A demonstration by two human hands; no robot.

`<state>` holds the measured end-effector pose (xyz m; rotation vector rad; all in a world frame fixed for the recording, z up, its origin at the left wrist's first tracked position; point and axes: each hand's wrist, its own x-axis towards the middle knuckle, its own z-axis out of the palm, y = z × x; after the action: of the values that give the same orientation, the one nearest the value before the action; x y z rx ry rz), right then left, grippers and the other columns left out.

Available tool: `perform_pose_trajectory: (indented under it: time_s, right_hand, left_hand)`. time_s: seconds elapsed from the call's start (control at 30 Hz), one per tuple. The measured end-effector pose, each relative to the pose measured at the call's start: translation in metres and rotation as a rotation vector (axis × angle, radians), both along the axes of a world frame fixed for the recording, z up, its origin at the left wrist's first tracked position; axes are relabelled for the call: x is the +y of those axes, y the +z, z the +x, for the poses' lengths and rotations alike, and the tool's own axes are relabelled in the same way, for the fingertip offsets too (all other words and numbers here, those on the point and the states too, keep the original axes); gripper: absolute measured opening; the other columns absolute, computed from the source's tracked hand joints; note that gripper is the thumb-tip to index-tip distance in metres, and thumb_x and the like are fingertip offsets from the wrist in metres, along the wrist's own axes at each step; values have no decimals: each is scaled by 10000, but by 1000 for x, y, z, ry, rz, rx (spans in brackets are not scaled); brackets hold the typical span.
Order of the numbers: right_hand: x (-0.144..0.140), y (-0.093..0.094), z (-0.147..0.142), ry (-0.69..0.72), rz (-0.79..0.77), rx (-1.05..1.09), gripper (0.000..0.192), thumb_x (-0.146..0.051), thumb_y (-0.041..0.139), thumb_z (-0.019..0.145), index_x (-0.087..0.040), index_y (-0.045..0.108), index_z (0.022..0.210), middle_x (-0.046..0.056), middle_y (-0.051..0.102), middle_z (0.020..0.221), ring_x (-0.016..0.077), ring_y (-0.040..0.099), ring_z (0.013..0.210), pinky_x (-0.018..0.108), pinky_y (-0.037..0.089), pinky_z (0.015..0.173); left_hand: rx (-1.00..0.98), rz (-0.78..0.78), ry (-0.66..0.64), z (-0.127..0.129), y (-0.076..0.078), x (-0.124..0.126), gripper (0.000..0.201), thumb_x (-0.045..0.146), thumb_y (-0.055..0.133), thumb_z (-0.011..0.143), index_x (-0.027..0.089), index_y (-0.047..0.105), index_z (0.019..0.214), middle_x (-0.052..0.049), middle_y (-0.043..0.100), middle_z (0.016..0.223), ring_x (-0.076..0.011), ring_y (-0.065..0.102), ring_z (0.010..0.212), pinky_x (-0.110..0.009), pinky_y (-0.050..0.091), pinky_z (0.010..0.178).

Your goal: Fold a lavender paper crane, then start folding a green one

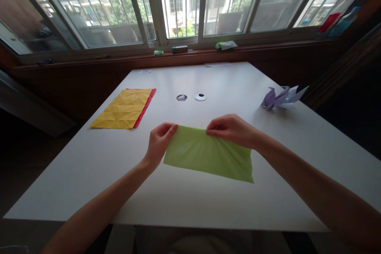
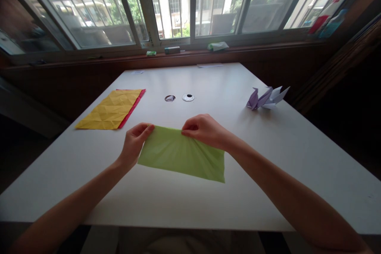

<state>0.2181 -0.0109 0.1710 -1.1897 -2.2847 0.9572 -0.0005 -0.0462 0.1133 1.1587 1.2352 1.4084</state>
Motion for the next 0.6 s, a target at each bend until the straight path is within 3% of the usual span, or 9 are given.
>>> perform_pose_trajectory:
  time_s: [0.1, 0.6]
  right_hand:
    - [-1, 2, 1, 1, 0, 5, 195, -318, 564, 732, -160, 676, 713, 22, 666, 681, 146, 596, 629, 229, 446, 575]
    - [-4, 10, 3, -23, -4, 19, 194, -336, 589, 713, -172, 693, 716, 21, 684, 696, 170, 614, 644, 249, 469, 583]
  left_hand:
    - [-25, 63, 60, 0, 1, 0, 223, 365, 702, 670, 156, 641, 719, 19, 610, 662, -86, 517, 616, -181, 404, 565]
    - [28, 135, 132, 2, 4, -5, 226, 366, 709, 655, 156, 643, 701, 3, 636, 650, -109, 563, 614, -206, 445, 561]
